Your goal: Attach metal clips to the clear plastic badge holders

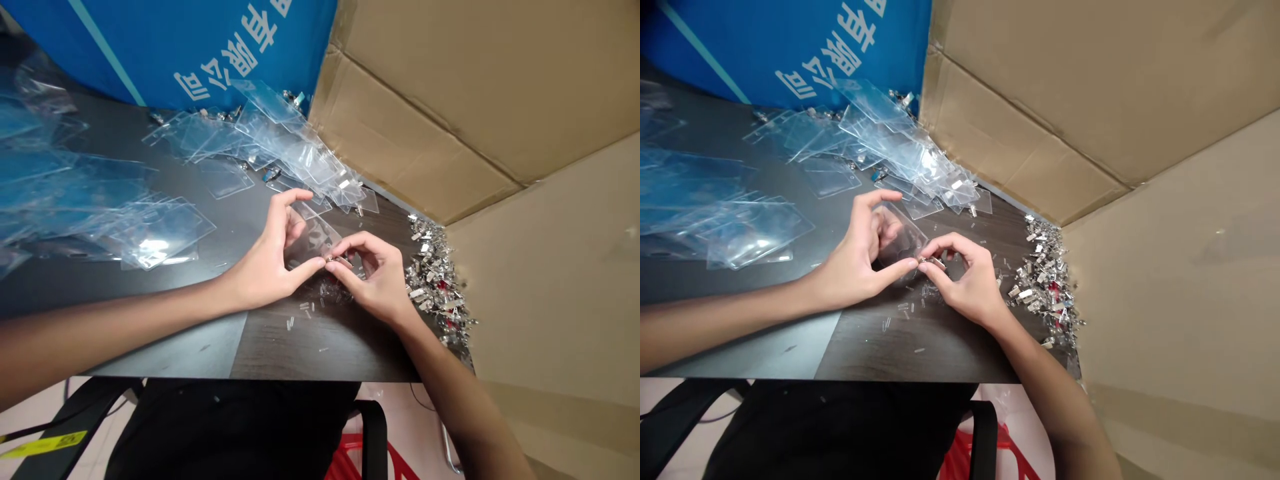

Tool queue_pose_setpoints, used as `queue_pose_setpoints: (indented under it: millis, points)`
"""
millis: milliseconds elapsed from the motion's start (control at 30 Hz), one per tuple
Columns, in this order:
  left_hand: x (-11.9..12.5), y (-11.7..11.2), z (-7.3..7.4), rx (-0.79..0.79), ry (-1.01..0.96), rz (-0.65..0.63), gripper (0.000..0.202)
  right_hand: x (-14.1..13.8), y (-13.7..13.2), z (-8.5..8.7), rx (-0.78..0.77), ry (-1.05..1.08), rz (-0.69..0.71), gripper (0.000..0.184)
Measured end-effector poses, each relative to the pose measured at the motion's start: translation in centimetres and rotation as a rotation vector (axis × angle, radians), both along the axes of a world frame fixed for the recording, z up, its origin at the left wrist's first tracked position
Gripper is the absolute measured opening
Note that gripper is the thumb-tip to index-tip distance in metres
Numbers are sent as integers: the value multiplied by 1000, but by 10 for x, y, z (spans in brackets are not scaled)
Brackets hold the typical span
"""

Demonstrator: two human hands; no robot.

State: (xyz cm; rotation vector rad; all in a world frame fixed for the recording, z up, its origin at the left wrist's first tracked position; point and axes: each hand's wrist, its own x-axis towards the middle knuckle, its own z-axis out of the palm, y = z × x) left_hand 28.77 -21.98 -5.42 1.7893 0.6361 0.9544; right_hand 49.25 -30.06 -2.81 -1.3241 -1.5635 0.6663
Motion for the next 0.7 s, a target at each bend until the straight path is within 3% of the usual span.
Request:
queue_pose_setpoints:
  millis: [300, 400, 467, 567, 700]
  points:
    - [-7, -1, -2, -24, 72, 3, 88, -3, 2, 4, -69, 47, 38, 6]
    - [-12, 8, 5, -142, 36, -31, 58, -7, 7, -2, -47, 91, 14, 9]
    - [-16, 18, 14, -204, 22, 0, 34, -9, 11, -5, -32, 119, -27, 10]
    - [-23, 38, 34, -169, 106, 52, 35, -8, 16, -9, -27, 128, -87, 22]
    - [-31, 74, 76, -78, 274, 63, 28, -1, 23, -18, -57, 122, -155, 44]
